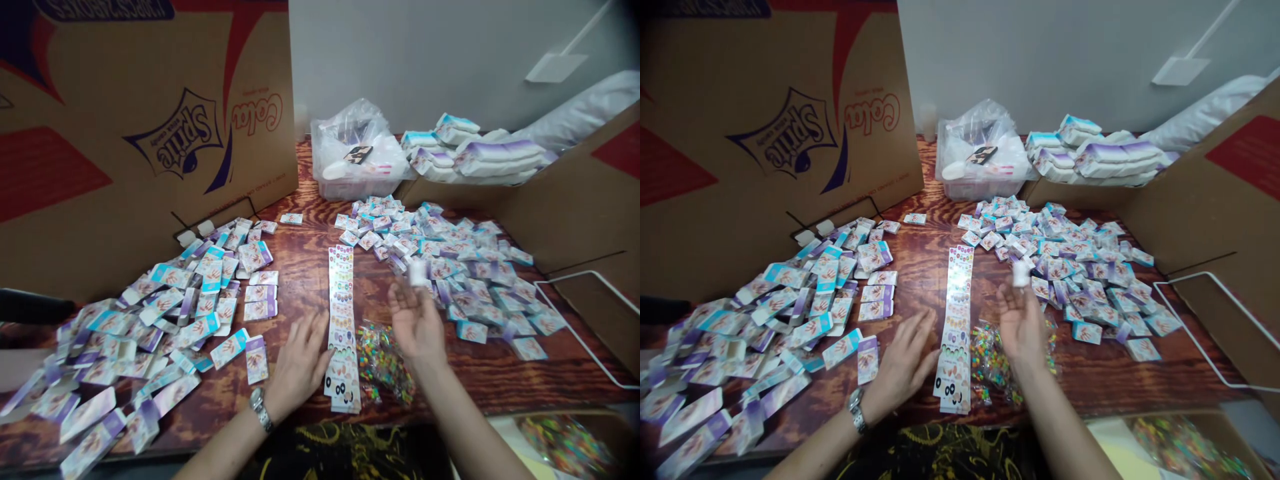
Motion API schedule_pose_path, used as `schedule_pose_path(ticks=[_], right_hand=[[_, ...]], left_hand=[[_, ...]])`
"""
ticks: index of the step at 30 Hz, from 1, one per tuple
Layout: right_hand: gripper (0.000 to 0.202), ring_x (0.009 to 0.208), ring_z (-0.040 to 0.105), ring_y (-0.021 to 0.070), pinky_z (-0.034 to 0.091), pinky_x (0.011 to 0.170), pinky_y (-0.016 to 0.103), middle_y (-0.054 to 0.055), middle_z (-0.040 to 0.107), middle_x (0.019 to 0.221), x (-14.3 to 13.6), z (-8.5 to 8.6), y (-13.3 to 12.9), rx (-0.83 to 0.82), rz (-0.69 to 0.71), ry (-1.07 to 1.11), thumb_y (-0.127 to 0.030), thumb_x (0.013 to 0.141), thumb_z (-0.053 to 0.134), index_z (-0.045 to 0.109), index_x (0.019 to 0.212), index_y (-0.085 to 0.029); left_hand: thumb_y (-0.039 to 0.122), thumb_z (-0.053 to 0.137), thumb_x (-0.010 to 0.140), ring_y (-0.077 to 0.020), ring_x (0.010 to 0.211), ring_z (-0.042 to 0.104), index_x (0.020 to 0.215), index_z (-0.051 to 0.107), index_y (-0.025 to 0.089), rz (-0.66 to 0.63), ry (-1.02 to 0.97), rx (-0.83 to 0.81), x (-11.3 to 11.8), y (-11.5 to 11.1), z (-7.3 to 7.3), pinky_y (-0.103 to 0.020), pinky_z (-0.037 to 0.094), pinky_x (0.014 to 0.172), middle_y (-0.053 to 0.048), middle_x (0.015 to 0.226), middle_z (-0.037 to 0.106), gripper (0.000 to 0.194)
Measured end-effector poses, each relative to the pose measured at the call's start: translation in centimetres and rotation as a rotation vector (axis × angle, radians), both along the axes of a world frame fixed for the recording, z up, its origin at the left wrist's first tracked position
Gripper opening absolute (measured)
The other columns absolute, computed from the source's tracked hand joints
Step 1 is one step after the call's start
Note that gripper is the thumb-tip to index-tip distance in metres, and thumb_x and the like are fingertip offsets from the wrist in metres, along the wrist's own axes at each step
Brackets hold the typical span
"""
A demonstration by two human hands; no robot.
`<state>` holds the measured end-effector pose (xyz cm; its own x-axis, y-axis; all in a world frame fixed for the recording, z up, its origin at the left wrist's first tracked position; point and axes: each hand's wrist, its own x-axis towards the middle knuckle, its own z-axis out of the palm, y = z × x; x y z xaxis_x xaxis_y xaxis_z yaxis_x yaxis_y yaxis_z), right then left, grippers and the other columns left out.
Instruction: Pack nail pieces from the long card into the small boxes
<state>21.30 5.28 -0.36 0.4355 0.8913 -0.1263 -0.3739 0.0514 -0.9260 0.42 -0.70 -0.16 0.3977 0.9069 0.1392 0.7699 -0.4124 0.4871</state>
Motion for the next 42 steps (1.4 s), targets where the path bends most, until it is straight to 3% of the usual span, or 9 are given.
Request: schedule_pose_path(ticks=[3, 9, 15, 19, 23, 28, 32, 38, 42], right_hand=[[0.045, 0.097, 0.063, 0.0202, 0.05, 0.087, 0.041, 0.011, 0.061, 0.117, 1.6, -0.9, 1.2, -0.065, 0.09, -0.168, -0.048, 0.085, 0.049, 0.051, 0.121, -0.021], [0.061, 0.132, 0.029, 0.0302, 0.023, 0.107, 0.051, 0.013, 0.042, 0.138, 0.1, -3.4, 3.2, 0.197, 0.782, -1.205, -0.038, 0.076, 0.065, 0.046, 0.131, -0.019], [0.05, 0.131, 0.033, 0.0278, 0.025, 0.106, 0.05, 0.011, 0.044, 0.138, -0.4, -5.6, 3.9, 0.203, 0.939, -1.698, -0.036, 0.086, 0.054, 0.045, 0.132, -0.02], [0.03, 0.122, 0.045, 0.0274, 0.033, 0.101, 0.05, 0.007, 0.058, 0.124, -0.7, -4.2, 2.1, 0.255, 0.873, -1.714, -0.028, 0.089, 0.05, 0.059, 0.118, -0.026], [0.027, 0.102, 0.06, 0.0203, 0.045, 0.089, 0.037, 0.007, 0.066, 0.111, -0.8, 0.9, 0.5, 0.388, 0.93, -1.402, -0.022, 0.09, 0.047, 0.061, 0.114, -0.023], [0.023, 0.082, 0.064, 0.0134, 0.049, 0.072, 0.024, 0.002, 0.069, 0.094, -0.8, 6.3, 0.5, 0.348, 0.925, -1.098, -0.025, 0.093, 0.043, 0.062, 0.106, -0.022], [0.02, 0.087, 0.063, 0.0144, 0.049, 0.076, 0.027, 0.004, 0.068, 0.096, -1.6, 6.6, 0.3, 0.417, 0.747, -1.138, -0.022, 0.092, 0.044, 0.061, 0.103, -0.02], [0.021, 0.096, 0.059, 0.0166, 0.048, 0.086, 0.03, 0.006, 0.067, 0.099, -3.7, 4.9, -3.1, 0.733, 0.967, -1.396, -0.013, 0.091, 0.042, 0.059, 0.101, -0.017], [0.018, 0.085, 0.06, 0.0168, 0.048, 0.08, 0.031, 0.005, 0.066, 0.086, -3.8, 4.3, -3.6, 0.692, 1.01, -1.504, -0.014, 0.09, 0.044, 0.061, 0.093, -0.018]], left_hand=[[0.026, 0.041, 0.091, -0.0256, 0.124, 0.04, 0.133, 0.038, 0.017, -0.078, 0.073, 0.001, 0.6, -0.8, -2.0, -0.044, 0.04, 0.099, -0.013, 0.132, 0.047, 0.044], [0.03, 0.046, 0.089, -0.0353, 0.127, 0.035, 0.128, 0.045, 0.013, -0.154, 0.238, 0.061, 2.0, -1.3, -4.9, -0.053, 0.041, 0.094, -0.016, 0.135, 0.044, 0.042], [0.031, 0.046, 0.088, -0.035, 0.13, 0.031, 0.13, 0.042, 0.016, -0.149, 0.233, 0.031, 2.0, -1.4, -5.7, -0.054, 0.037, 0.097, -0.015, 0.138, 0.042, 0.045], [0.029, 0.045, 0.089, -0.031, 0.133, 0.026, 0.138, 0.028, 0.014, -0.078, 0.083, -0.013, 1.8, -1.0, -5.1, -0.049, 0.033, 0.102, -0.018, 0.143, 0.032, 0.055], [0.036, 0.051, 0.084, -0.0299, 0.137, 0.012, 0.143, 0.007, 0.011, 0.066, -0.154, -0.007, 0.6, 0.8, -2.8, -0.048, 0.024, 0.107, -0.018, 0.149, 0.016, 0.078], [0.035, 0.048, 0.086, -0.0219, 0.091, 0.058, 0.099, 0.062, 0.018, 0.056, -0.485, -0.329, -0.5, 2.4, -1.1, -0.032, 0.044, 0.079, -0.007, 0.092, 0.066, 0.026], [0.038, 0.063, 0.076, -0.01, 0.055, 0.046, 0.066, 0.059, 0.015, 0.277, -0.999, -0.702, 0.2, 2.0, -1.3, -0.021, 0.034, 0.053, 0.003, 0.059, 0.054, 0.025], [0.038, 0.064, 0.072, -0.0114, 0.057, 0.054, 0.078, 0.058, 0.014, 0.419, -1.278, -0.846, 0.2, 2.1, -0.8, -0.022, 0.04, 0.058, -0.001, 0.067, 0.061, 0.025], [0.04, 0.061, 0.076, -0.0142, 0.063, 0.058, 0.085, 0.06, 0.015, 0.408, -1.514, -1.019, -0.2, 2.0, 0.2, -0.025, 0.043, 0.062, -0.004, 0.075, 0.065, 0.026]])
